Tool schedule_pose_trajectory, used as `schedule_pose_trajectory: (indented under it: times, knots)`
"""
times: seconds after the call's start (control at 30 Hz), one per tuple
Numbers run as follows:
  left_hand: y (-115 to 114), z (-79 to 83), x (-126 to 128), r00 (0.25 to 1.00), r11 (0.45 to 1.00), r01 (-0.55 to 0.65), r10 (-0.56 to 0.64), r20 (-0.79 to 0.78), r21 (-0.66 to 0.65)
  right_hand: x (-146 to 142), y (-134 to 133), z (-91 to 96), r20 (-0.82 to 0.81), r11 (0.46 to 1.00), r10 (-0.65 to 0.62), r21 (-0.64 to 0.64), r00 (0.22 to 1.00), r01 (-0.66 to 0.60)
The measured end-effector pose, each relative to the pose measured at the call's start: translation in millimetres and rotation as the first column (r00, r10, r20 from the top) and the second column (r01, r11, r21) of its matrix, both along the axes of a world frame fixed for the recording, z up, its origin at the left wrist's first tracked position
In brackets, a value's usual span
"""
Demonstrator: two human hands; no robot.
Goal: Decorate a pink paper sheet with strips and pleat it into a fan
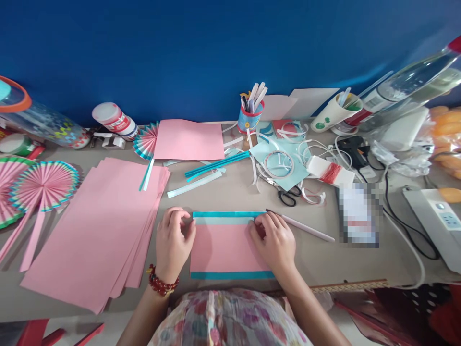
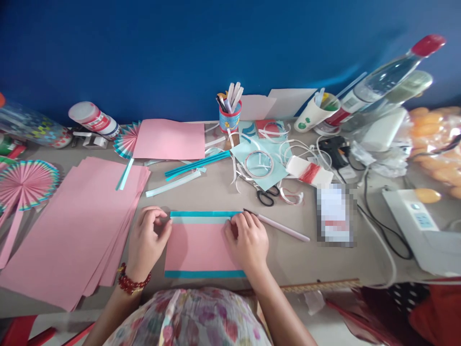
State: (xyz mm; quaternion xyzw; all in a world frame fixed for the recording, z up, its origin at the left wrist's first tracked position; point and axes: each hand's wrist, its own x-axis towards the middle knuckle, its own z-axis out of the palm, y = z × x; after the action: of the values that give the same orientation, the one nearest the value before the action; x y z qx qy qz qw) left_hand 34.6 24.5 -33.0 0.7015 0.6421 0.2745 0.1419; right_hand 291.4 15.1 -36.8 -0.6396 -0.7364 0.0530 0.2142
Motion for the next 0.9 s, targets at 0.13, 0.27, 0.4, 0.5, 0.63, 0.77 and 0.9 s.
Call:
schedule_pose_trajectory:
  times: [0.13,0.27,0.4,0.5,0.63,0.77,0.9]
  knots:
    - [0,-2.2,-1,1.0,1.0,-0.002,0.002,0.009,-0.006,1,-1,0.1,-0.051,1.0,-0.02,0.0,0.998,0.02]
    - [0,-2.0,-3,1.0,1.0,0.005,-0.005,0.022,-0.007,3,-3,2.5,-0.081,1.0,0.017,-0.019,0.997,-0.018]
    - [-3,4.9,-1,0.999,1.0,0.003,-0.004,0.042,0.031,2,-4,4.6,-0.066,0.999,0.026,-0.025,0.998,-0.027]
    - [-11,14.5,5,0.987,0.986,0.143,-0.136,-0.084,0.081,2,-4,3.2,-0.048,0.999,0.034,-0.025,0.998,-0.035]
    - [-20,18.4,7,0.774,0.84,0.54,-0.519,-0.362,-0.052,5,-4,2.6,-0.025,0.999,0.043,-0.021,0.999,-0.043]
    - [-21,6.3,-1,0.699,0.818,0.568,-0.54,-0.469,-0.096,4,-11,18.1,-0.001,0.996,0.079,-0.044,0.997,-0.079]
    - [-22,-3.1,-4,0.695,0.827,0.554,-0.524,-0.492,-0.099,-22,-24,36.0,0.038,0.987,0.154,0.034,0.987,-0.155]
